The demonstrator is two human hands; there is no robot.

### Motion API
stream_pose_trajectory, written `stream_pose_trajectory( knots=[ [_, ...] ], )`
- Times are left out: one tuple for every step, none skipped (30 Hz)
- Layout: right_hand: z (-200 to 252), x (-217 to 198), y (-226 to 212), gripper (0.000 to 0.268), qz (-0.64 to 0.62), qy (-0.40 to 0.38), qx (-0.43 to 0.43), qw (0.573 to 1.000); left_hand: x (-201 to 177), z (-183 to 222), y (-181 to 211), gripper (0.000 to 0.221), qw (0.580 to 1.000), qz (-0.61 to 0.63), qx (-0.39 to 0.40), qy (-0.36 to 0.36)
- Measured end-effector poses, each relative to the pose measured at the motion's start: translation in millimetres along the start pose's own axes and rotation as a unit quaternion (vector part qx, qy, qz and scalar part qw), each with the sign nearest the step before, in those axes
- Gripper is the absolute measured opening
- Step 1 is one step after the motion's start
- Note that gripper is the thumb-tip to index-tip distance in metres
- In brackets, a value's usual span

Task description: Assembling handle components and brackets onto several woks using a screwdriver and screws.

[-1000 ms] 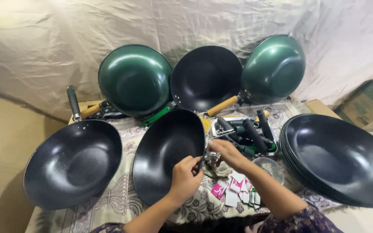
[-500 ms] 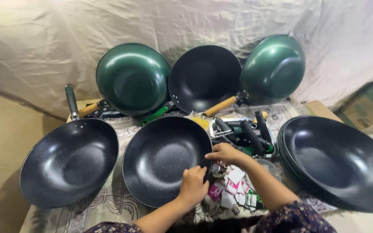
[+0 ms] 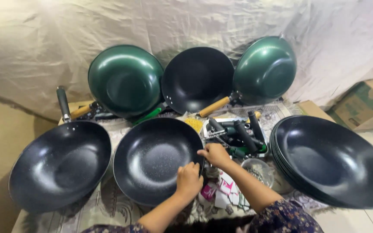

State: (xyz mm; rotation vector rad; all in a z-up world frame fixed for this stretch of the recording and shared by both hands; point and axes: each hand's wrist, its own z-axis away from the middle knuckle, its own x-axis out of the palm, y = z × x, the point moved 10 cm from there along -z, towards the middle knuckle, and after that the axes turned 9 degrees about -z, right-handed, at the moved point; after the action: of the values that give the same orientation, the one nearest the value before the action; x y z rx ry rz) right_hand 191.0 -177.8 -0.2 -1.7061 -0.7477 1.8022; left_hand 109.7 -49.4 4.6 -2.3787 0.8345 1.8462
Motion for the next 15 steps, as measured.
stream_pose_trajectory(
  knots=[
    [6,-2,-6,0.037,-0.002,-0.006,0.007,1.0,4,2,-1,0.021,1.0,0.002,-0.003,-0.009],
    [12,-1,-11,0.038,0.049,-0.031,0.015,0.998,7,3,-3,0.03,1.0,-0.012,-0.008,-0.013],
    [9,-8,-18,0.04,0.099,-0.047,0.022,0.994,9,-6,-4,0.04,1.0,-0.026,-0.006,-0.013],
    [15,-10,-17,0.04,0.097,-0.046,0.027,0.994,-1,-4,2,0.04,1.0,-0.024,-0.002,-0.017],
    [18,-14,-19,0.034,0.111,-0.045,0.015,0.993,-12,-5,5,0.043,0.999,-0.036,-0.017,-0.012],
    [21,-19,-22,0.029,0.124,-0.044,0.003,0.991,-23,-5,7,0.046,0.998,-0.047,-0.032,-0.007],
    [28,-30,-27,0.029,0.125,-0.044,0.006,0.991,-36,-5,17,0.046,0.999,-0.044,-0.03,-0.009],
    [35,-43,-36,0.024,0.133,-0.027,-0.005,0.991,-55,-4,25,0.057,0.998,-0.034,-0.038,0.023],
    [41,-58,-45,0.02,0.139,-0.008,-0.015,0.99,-74,-5,33,0.069,0.997,-0.025,-0.043,0.054],
    [47,-68,-42,0.02,0.139,-0.004,-0.01,0.99,-76,-9,42,0.069,0.998,-0.023,-0.038,0.052],
    [53,-80,-40,0.018,0.144,0.008,-0.006,0.989,-84,-11,53,0.065,0.996,0.01,-0.017,0.085],
    [59,-91,-39,0.017,0.15,0.02,-0.001,0.988,-93,-12,64,0.061,0.992,0.043,0.003,0.119],
    [64,-99,-31,0.017,0.151,0.022,0.004,0.988,-87,-15,74,0.061,0.992,0.046,0.006,0.116],
    [68,-104,-21,0.018,0.162,0.014,0.013,0.987,-82,-18,88,0.046,0.99,0.068,0.035,0.121],
    [74,-109,-13,0.019,0.173,0.003,0.022,0.985,-79,-18,101,0.031,0.986,0.091,0.06,0.126]
  ],
)
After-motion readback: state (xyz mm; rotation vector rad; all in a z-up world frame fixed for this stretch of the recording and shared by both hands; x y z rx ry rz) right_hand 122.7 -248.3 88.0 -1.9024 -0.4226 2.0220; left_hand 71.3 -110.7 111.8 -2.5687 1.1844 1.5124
